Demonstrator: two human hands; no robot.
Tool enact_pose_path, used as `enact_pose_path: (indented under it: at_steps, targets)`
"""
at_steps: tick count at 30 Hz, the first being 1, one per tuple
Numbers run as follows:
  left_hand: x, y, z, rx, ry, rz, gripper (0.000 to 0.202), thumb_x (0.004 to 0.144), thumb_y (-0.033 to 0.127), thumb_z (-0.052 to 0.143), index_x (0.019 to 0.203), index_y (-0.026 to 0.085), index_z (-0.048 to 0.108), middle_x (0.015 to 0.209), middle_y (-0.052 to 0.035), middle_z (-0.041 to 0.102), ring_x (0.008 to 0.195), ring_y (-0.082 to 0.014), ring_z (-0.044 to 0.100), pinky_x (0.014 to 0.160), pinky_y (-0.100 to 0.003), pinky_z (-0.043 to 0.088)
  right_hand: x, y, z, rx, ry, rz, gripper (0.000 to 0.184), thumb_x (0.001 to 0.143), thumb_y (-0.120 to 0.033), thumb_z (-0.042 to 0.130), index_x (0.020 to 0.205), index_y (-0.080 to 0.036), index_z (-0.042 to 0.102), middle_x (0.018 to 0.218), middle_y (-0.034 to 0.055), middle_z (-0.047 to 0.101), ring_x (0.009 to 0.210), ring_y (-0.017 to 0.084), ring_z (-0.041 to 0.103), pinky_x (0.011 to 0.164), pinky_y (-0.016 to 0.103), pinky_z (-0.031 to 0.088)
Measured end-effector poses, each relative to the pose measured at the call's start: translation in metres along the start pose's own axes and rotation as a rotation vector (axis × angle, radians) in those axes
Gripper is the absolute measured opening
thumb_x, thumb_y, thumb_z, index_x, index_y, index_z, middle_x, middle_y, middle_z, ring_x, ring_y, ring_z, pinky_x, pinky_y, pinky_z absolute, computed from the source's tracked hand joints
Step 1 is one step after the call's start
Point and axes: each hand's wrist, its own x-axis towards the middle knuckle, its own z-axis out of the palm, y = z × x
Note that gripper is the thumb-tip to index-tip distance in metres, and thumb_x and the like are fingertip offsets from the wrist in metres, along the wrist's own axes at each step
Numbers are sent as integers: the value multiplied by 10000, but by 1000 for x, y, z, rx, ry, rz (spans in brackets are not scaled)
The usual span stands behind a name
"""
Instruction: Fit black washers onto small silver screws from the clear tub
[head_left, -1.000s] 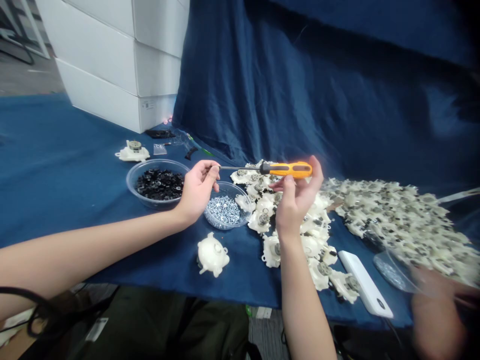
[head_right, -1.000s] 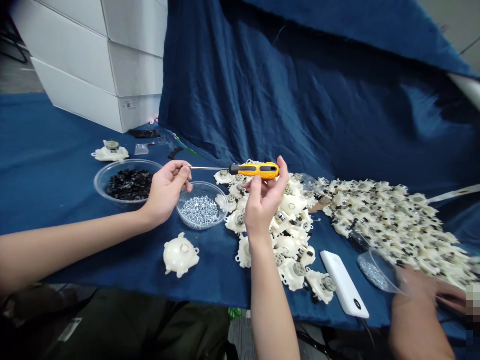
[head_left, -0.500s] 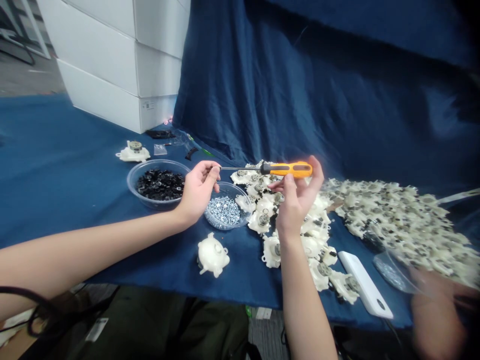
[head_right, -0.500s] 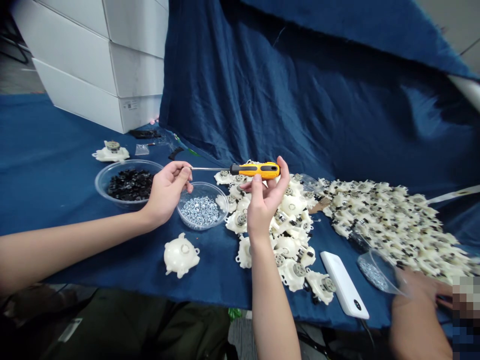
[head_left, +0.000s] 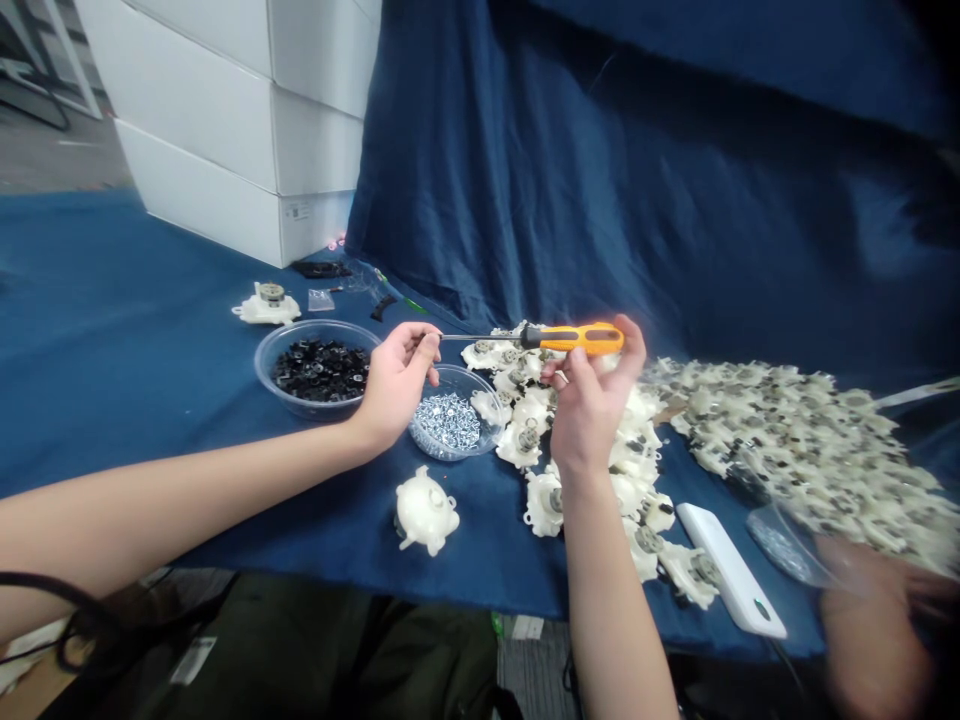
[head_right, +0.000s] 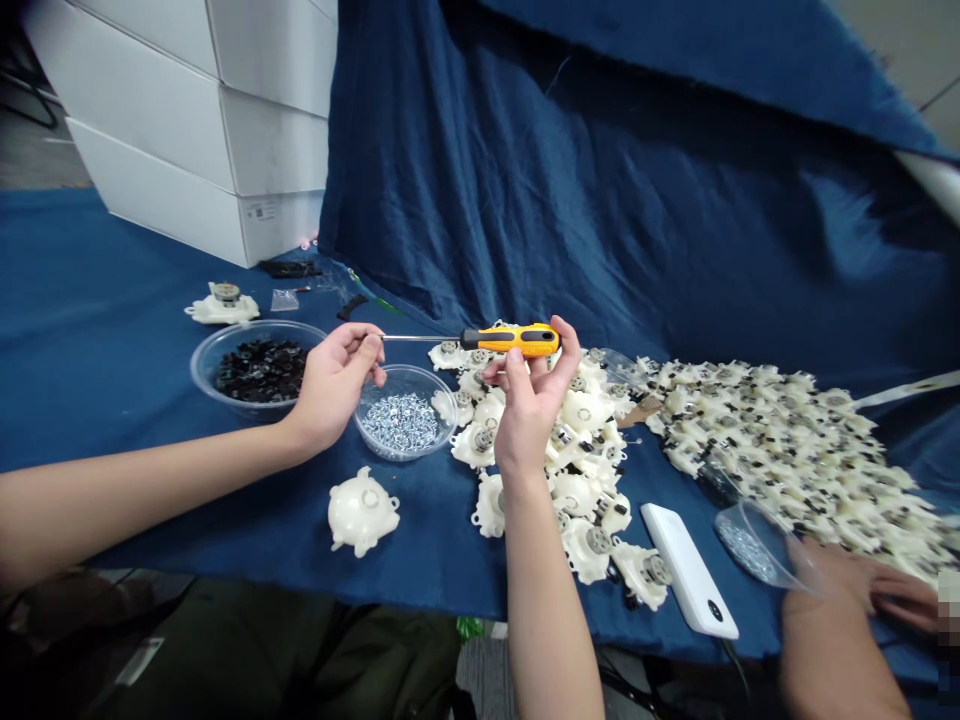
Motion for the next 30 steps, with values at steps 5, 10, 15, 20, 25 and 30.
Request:
enact_pose_path:
  at_steps: [5, 10, 15, 20, 25, 30]
  targets:
    - [0, 0, 0, -3, 4, -4, 183, 954, 345, 671, 982, 168, 633, 798, 6, 572, 565, -58, 565, 557, -194, 482, 1, 2, -2, 44, -28, 20, 505, 947, -358, 602, 1396, -406, 376, 1108, 22, 553, 694, 115, 586, 643, 325, 583]
    - [1, 0, 0, -4, 12, -4, 179, 954, 342, 669, 982, 169, 633, 797, 4, 575, 563, -59, 562, 553, -194, 483, 1, 0, -2, 38, -45, 18, 504, 954, -388, 595, 1404, -422, 372, 1102, 15, 552, 691, 111, 585, 635, 314, 572]
    - [1, 1, 1, -7, 15, -5, 173, 957, 338, 666, 969, 169, 631, 794, 6, 571, 558, -58, 562, 551, -197, 484, 1, -3, -1, 70, -41, 49, 525, 932, -368, 617, 1391, -409, 366, 1114, 16, 551, 688, 104, 589, 649, 307, 568]
    - [0, 1, 1, 1, 17, -4, 174, 961, 342, 662, 966, 171, 632, 796, 2, 573, 560, -61, 565, 547, -198, 480, 1, -2, 0, 51, -16, 30, 537, 932, -380, 631, 1395, -385, 360, 1148, 31, 557, 674, 105, 591, 637, 319, 582]
    - [1, 1, 1, -6, 15, -10, 191, 952, 357, 674, 968, 171, 635, 796, 1, 575, 562, -62, 560, 549, -200, 481, -1, -1, 2, -32, 21, -32, 528, 960, -424, 614, 1420, -387, 358, 1180, 48, 567, 638, 103, 583, 589, 320, 576]
    - [1, 1, 1, -2, 12, -9, 183, 952, 350, 675, 965, 172, 637, 792, 1, 575, 560, -62, 560, 547, -201, 479, -2, -1, 1, -50, 40, -35, 485, 963, -410, 605, 1391, -367, 382, 1117, 29, 573, 599, 90, 565, 560, 297, 554]
